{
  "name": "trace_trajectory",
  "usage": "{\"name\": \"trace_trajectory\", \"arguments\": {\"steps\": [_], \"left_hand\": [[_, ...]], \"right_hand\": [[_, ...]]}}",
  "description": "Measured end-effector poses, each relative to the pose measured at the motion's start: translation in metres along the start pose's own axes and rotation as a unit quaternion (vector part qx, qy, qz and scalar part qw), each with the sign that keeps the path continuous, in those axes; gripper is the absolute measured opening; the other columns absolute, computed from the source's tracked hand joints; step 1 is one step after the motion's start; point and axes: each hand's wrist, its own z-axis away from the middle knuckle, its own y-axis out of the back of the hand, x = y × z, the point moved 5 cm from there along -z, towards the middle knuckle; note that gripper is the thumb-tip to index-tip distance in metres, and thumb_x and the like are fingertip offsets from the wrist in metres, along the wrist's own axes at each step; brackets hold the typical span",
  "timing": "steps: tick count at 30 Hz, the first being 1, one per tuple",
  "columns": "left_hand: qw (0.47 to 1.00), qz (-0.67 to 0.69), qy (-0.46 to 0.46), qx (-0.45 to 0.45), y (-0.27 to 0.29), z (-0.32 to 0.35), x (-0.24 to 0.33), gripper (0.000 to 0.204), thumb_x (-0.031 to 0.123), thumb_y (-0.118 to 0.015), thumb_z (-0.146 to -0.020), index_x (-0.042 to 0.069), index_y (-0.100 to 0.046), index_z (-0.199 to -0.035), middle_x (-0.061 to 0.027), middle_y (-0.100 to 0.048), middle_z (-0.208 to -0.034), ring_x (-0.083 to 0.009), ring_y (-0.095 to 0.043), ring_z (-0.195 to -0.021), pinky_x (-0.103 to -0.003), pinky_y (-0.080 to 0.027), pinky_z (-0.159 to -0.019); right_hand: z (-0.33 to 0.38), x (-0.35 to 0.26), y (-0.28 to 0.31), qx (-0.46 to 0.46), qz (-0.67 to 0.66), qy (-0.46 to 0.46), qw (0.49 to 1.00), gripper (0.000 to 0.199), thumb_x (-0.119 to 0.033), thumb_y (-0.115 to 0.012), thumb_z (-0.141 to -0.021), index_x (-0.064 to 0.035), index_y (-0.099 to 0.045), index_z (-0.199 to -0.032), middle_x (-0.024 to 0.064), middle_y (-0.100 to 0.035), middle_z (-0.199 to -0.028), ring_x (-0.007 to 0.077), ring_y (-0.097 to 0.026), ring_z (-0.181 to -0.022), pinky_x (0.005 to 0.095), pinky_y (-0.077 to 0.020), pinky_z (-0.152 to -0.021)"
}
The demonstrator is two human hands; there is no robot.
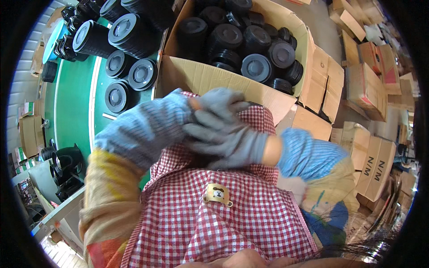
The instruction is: The person sits on the floor and repeatedly picks up black cylindrical containers and circular lids from a cardboard box. They use a metal rod to press or fit the lids onto the containers, then place the assembled units on a green table. The process is repeated for multiple items.
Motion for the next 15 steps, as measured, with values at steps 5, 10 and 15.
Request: {"name": "trace_trajectory", "arguments": {"steps": [5, 10, 15], "left_hand": [[0.983, 0.004, -0.097, -0.155, 0.001, -0.009, 0.054, 0.035, 0.043, -0.059, -0.098, 0.014, -0.072, -0.114, -0.0139, -0.071, -0.106, -0.0333, -0.068, -0.102, -0.046, -0.052, -0.092], [0.934, -0.079, -0.328, -0.121, -0.002, 0.008, 0.03, 0.032, 0.037, -0.058, -0.1, 0.013, -0.071, -0.116, -0.0085, -0.057, -0.142, -0.0282, -0.052, -0.132, -0.045, -0.046, -0.107], [0.956, -0.075, 0.034, -0.28, 0.022, -0.008, 0.058, 0.034, 0.039, -0.059, -0.099, 0.011, -0.071, -0.116, -0.0095, -0.063, -0.134, -0.0323, -0.063, -0.12, -0.045, -0.052, -0.098]], "right_hand": [[0.035, 0.016, -0.02, 0.063, -0.073, 0.004, 0.995, 0.045, -0.035, -0.062, -0.091, -0.0243, -0.063, -0.134, 0.0111, -0.048, -0.149, 0.0377, -0.042, -0.14, 0.0615, -0.026, -0.119], [0.01, 0.013, 0.004, -0.025, -0.104, 0.025, 0.994, 0.042, -0.04, -0.06, -0.095, -0.0238, -0.064, -0.134, 0.0118, -0.041, -0.157, 0.0391, -0.033, -0.146, 0.0679, -0.0231, -0.117], [0.009, -0.003, -0.001, 0.015, 0.031, 0.027, 0.999, 0.045, -0.036, -0.061, -0.092, -0.0242, -0.063, -0.136, 0.0085, -0.051, -0.145, 0.0341, -0.048, -0.136, 0.0621, -0.0342, -0.113]]}}
